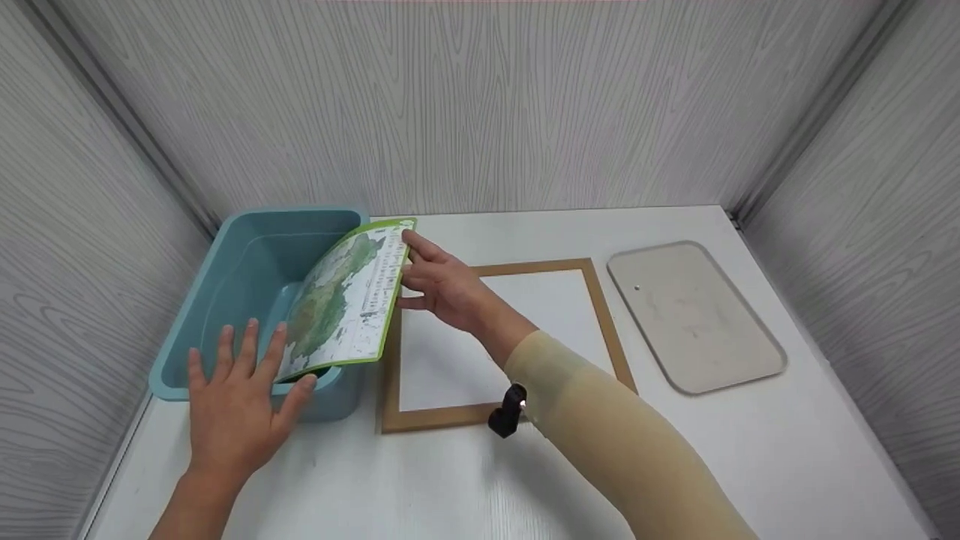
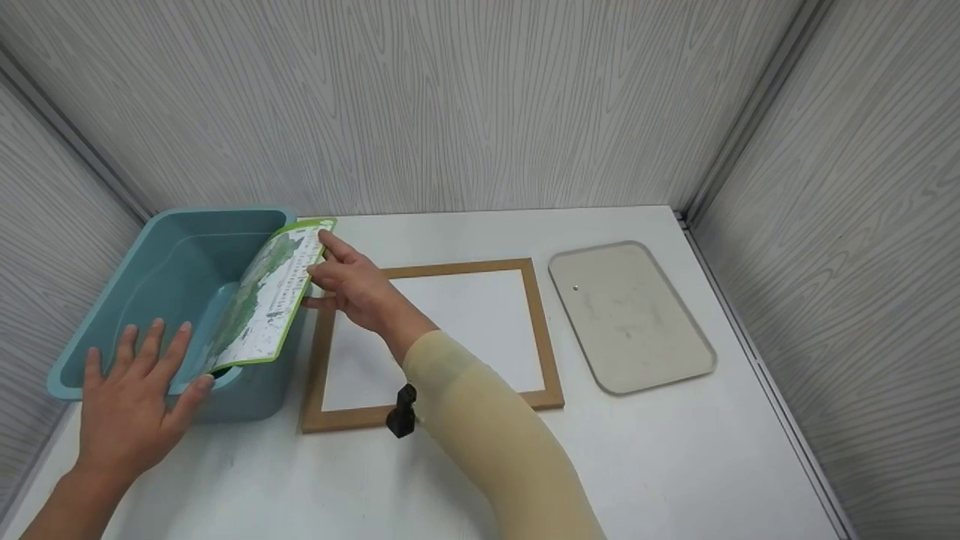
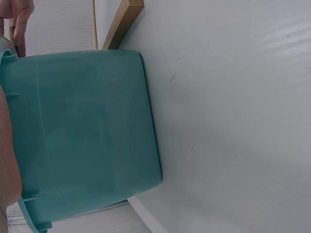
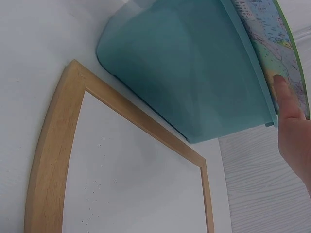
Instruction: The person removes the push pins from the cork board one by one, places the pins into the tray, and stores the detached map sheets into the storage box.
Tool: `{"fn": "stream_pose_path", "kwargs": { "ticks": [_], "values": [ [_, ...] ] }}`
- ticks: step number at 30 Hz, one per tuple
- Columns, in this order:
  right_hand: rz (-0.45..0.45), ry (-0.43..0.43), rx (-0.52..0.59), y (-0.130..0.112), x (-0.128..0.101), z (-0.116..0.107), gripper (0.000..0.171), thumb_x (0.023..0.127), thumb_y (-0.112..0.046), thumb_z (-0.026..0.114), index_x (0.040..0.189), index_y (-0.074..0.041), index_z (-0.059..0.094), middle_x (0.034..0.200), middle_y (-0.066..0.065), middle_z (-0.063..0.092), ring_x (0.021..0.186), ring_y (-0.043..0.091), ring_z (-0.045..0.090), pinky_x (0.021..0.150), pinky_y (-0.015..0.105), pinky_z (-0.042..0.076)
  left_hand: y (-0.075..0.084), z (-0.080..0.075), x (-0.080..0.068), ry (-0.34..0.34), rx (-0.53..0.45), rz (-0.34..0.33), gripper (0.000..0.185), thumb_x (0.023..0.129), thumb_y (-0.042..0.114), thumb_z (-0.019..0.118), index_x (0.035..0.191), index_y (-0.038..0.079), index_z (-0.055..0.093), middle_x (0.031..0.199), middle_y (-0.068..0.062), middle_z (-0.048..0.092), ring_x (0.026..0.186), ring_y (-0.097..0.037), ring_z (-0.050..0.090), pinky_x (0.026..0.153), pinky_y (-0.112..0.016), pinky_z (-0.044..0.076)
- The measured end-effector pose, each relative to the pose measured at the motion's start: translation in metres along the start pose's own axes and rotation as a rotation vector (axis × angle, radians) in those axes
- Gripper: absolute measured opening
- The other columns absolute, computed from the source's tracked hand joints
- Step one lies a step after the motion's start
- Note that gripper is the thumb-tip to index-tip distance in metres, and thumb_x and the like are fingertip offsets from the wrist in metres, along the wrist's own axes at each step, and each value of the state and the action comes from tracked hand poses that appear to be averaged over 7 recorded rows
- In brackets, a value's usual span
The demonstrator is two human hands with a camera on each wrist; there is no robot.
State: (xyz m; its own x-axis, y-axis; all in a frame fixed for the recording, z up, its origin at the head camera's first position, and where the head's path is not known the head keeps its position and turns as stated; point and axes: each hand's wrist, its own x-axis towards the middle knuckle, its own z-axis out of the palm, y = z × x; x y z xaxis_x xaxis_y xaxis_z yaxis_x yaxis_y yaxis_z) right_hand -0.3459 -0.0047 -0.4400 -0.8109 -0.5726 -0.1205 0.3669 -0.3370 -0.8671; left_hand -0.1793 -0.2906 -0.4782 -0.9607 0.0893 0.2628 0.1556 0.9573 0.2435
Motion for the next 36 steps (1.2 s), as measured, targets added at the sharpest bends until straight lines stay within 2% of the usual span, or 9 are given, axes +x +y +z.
{"fn": "stream_pose_path", "kwargs": {
  "ticks": [5, 10, 18, 28, 36],
  "values": [
    [0.002, -0.005, 0.003, 0.004, 0.008, 0.007, 0.074, 0.107, -0.007, 0.056, 0.171, -0.018, 0.023, 0.172, -0.001, 0.033, 0.136, 0.029, 0.060, 0.105, 0.049, 0.054, -0.005, -0.003, -0.003, -0.016, 0.018, -0.012, 0.083, 0.104, 0.065, 0.051, 0.168, 0.015, 0.033, 0.169, -0.027, 0.029, 0.159, -0.049, 0.015, 0.123, -0.070, -0.006],
    [0.013, -0.014, 0.005, 0.011, 0.015, 0.013, 0.074, 0.107, -0.009, 0.056, 0.172, -0.019, 0.021, 0.171, 0.000, 0.036, 0.135, 0.028, 0.061, 0.109, 0.052, 0.050, -0.010, -0.006, -0.006, -0.032, 0.017, -0.024, 0.084, 0.104, 0.065, 0.050, 0.169, 0.016, 0.030, 0.170, -0.028, 0.027, 0.160, -0.049, 0.011, 0.122, -0.070, -0.009],
    [0.021, 0.004, 0.016, 0.017, 0.021, 0.015, 0.072, 0.109, -0.012, 0.056, 0.172, -0.020, 0.022, 0.168, 0.002, 0.040, 0.136, 0.027, 0.060, 0.114, 0.054, 0.045, -0.011, -0.007, -0.008, -0.024, 0.013, -0.023, 0.084, 0.104, 0.065, 0.050, 0.169, 0.016, 0.029, 0.170, -0.028, 0.026, 0.160, -0.049, 0.010, 0.122, -0.070, -0.010],
    [0.029, 0.009, -0.003, 0.015, 0.021, 0.019, 0.074, 0.107, -0.013, 0.056, 0.172, -0.021, 0.021, 0.173, 0.000, 0.028, 0.142, 0.023, 0.053, 0.119, 0.054, 0.038, -0.009, -0.005, -0.005, -0.014, 0.012, -0.011, 0.084, 0.103, 0.065, 0.051, 0.168, 0.015, 0.033, 0.168, -0.029, 0.030, 0.159, -0.049, 0.013, 0.122, -0.072, -0.005],
    [0.024, 0.001, -0.013, 0.014, 0.023, 0.022, 0.076, 0.105, -0.017, 0.060, 0.171, -0.025, 0.023, 0.173, -0.003, 0.028, 0.146, 0.023, 0.050, 0.118, 0.053, 0.040, -0.012, -0.004, -0.005, -0.019, 0.014, -0.016, 0.084, 0.103, 0.065, 0.051, 0.168, 0.015, 0.032, 0.169, -0.028, 0.028, 0.160, -0.048, 0.010, 0.122, -0.071, -0.007]
  ]
}}
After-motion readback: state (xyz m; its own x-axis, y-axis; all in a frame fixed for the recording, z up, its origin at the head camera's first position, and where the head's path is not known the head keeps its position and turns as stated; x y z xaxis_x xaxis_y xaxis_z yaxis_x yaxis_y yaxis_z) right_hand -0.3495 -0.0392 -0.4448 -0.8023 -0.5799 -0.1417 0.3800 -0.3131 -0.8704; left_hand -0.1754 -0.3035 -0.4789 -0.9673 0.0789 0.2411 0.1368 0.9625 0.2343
